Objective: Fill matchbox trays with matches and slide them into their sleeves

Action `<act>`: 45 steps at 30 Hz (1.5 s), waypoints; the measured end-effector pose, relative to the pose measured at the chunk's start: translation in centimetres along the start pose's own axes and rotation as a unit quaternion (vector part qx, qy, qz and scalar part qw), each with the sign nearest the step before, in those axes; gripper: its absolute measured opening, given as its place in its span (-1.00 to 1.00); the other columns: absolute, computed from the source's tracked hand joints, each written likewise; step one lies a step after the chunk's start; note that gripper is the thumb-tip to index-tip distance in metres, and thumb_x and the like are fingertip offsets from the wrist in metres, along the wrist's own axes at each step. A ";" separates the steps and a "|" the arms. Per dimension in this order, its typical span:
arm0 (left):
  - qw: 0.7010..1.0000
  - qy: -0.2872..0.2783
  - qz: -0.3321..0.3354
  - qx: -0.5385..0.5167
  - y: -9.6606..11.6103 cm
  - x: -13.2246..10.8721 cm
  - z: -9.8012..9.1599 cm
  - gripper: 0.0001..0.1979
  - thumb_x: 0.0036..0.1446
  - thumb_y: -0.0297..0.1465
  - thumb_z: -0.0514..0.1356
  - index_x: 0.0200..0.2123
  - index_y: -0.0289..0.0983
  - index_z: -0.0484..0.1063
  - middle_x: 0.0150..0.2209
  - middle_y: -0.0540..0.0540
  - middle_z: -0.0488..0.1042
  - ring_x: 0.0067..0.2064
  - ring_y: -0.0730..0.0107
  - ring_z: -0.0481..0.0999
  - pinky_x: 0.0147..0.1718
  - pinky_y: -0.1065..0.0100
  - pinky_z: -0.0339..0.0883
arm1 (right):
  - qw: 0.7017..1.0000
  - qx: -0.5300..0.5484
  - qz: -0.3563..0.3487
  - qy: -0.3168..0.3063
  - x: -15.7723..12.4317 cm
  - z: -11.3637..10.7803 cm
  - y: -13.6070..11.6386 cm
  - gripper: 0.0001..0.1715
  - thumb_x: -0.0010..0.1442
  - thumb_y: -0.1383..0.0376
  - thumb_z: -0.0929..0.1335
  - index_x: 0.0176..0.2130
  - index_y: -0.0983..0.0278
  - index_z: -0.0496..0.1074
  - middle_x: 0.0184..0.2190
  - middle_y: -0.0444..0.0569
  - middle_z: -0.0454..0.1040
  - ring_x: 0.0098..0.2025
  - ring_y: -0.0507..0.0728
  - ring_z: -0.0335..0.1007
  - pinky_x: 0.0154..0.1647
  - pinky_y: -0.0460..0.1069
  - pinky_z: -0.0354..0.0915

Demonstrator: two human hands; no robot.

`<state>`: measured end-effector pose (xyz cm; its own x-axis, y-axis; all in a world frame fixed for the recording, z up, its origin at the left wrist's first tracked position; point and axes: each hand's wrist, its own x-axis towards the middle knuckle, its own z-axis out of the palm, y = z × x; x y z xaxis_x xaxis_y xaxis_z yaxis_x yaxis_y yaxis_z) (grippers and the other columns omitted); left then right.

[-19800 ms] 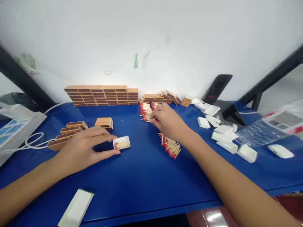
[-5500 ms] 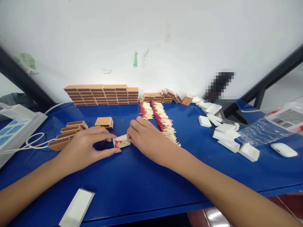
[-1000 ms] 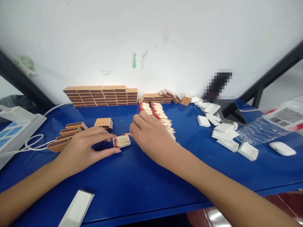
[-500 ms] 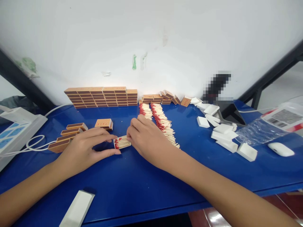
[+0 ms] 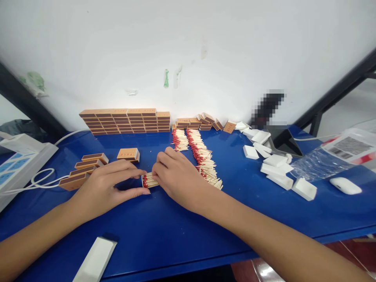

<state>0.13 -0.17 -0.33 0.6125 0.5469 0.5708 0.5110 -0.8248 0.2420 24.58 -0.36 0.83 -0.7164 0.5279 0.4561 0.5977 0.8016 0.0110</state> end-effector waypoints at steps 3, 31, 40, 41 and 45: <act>1.000 0.001 -0.006 0.000 0.0 0.1 0.0 -0.70 0.22 -0.22 0.46 -0.11 -0.30 0.60 -0.22 -0.09 0.61 -0.17 0.25 0.64 -0.11 0.25 0.53 | 0.999 0.040 0.007 0.013 0.0 -0.2 0.5 -0.74 0.50 0.35 0.31 -0.16 0.36 0.59 -0.22 0.09 0.51 -0.12 0.21 0.34 0.00 0.12 0.35; 0.999 -0.015 -0.034 0.027 0.0 0.1 -0.3 -0.68 0.23 -0.16 0.44 -0.10 -0.26 0.66 -0.26 -0.06 0.60 -0.21 0.26 0.63 -0.17 0.28 0.51 | 0.991 0.017 0.124 -0.057 -2.0 0.1 10.3 -0.87 0.39 0.35 0.38 -0.20 0.26 0.58 -0.21 0.12 0.50 -0.14 0.27 0.30 -0.06 0.16 0.24; 0.999 -0.020 -0.036 0.018 -0.1 -0.1 -0.2 -0.68 0.24 -0.14 0.44 -0.10 -0.25 0.65 -0.24 -0.06 0.60 -0.18 0.24 0.64 -0.16 0.26 0.52 | 0.992 0.036 0.114 -0.049 -2.2 0.3 10.5 -0.83 0.41 0.34 0.36 -0.18 0.25 0.59 -0.21 0.12 0.51 -0.14 0.27 0.31 -0.04 0.17 0.25; 0.999 -0.021 -0.036 0.019 -0.1 -0.1 -0.2 -0.68 0.23 -0.15 0.44 -0.09 -0.25 0.65 -0.24 -0.06 0.60 -0.18 0.25 0.64 -0.16 0.26 0.52 | 0.991 0.038 0.116 -0.050 -2.1 0.3 10.6 -0.83 0.41 0.34 0.36 -0.19 0.25 0.59 -0.22 0.12 0.51 -0.14 0.27 0.32 -0.04 0.17 0.25; 0.999 -0.022 -0.042 0.014 -0.1 0.0 -0.2 -0.68 0.23 -0.16 0.45 -0.09 -0.26 0.65 -0.25 -0.05 0.59 -0.18 0.25 0.63 -0.15 0.25 0.52 | 0.989 0.049 0.127 -0.053 -2.0 0.4 10.6 -0.84 0.40 0.33 0.38 -0.24 0.25 0.56 -0.22 0.11 0.53 -0.14 0.26 0.33 -0.04 0.16 0.25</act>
<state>-0.04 -0.08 -0.16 0.5922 0.6207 0.5139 0.5778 -0.7716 0.2661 32.22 7.18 -0.29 -0.5846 0.7383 0.3364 0.7292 0.6599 -0.1810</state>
